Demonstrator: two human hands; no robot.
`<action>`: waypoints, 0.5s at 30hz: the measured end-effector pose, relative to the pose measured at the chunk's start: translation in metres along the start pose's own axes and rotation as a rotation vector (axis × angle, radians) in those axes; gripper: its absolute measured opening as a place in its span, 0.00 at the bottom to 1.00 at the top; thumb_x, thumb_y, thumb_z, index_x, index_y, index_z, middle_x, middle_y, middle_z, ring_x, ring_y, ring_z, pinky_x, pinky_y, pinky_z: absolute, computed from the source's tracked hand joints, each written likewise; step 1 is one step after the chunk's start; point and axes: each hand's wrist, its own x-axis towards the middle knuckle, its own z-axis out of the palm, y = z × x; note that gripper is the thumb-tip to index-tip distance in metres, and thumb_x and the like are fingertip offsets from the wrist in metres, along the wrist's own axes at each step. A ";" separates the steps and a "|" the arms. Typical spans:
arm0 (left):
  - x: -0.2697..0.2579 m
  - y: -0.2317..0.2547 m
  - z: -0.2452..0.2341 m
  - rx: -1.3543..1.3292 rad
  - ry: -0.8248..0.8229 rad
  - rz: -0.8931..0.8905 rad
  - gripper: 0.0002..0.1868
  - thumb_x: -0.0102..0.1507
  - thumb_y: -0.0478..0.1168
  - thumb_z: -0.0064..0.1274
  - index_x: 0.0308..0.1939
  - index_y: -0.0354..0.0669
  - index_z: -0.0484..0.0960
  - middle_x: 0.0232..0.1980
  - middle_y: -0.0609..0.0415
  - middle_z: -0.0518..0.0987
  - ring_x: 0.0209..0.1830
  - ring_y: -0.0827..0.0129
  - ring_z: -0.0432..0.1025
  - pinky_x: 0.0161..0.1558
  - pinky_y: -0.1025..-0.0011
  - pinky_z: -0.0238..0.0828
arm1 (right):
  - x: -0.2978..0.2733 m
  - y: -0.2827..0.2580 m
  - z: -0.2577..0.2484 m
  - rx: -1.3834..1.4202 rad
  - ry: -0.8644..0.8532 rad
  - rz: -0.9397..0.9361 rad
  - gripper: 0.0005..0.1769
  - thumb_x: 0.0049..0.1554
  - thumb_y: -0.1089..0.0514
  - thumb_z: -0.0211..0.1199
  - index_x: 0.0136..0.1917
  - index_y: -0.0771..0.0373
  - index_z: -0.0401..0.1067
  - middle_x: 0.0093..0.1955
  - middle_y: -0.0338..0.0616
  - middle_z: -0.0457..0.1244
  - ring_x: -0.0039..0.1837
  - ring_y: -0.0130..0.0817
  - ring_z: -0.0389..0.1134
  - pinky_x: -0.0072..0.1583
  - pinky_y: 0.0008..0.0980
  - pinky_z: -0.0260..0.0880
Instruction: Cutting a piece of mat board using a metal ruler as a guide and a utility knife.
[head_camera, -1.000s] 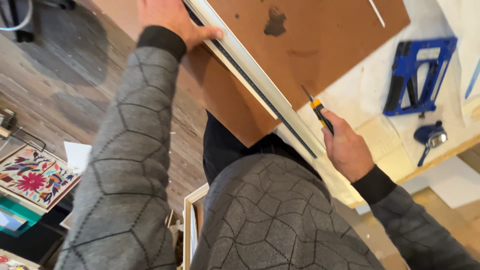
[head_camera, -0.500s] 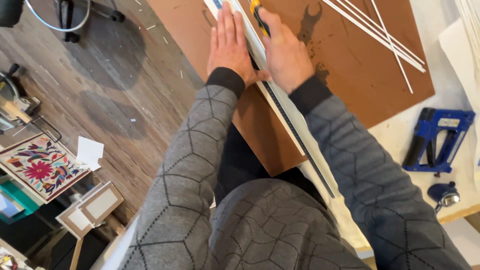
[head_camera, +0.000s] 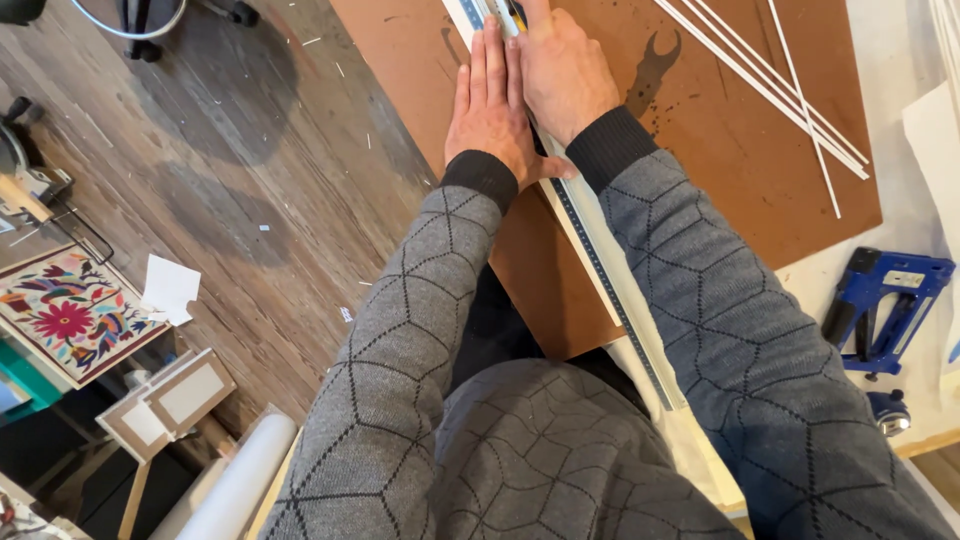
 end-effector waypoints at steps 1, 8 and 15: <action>0.002 0.000 -0.001 0.019 -0.001 -0.008 0.87 0.38 0.80 0.66 0.80 0.31 0.36 0.84 0.36 0.29 0.86 0.50 0.27 0.82 0.56 0.30 | 0.003 0.001 0.001 -0.015 -0.002 -0.020 0.19 0.68 0.58 0.56 0.71 0.59 0.60 0.51 0.63 0.66 0.50 0.65 0.70 0.50 0.57 0.71; 0.003 0.001 -0.003 -0.017 0.010 0.007 0.87 0.38 0.80 0.67 0.80 0.30 0.36 0.84 0.37 0.30 0.86 0.51 0.28 0.82 0.56 0.30 | 0.005 0.011 0.002 -0.082 -0.048 -0.011 0.17 0.67 0.57 0.57 0.68 0.59 0.61 0.52 0.63 0.67 0.48 0.66 0.71 0.47 0.58 0.72; 0.010 -0.006 0.023 0.022 0.087 0.041 0.85 0.39 0.77 0.70 0.79 0.29 0.38 0.83 0.36 0.39 0.85 0.48 0.33 0.81 0.52 0.31 | -0.076 0.001 -0.040 -0.088 -0.158 0.027 0.23 0.65 0.59 0.55 0.72 0.58 0.59 0.46 0.65 0.65 0.45 0.68 0.69 0.45 0.61 0.69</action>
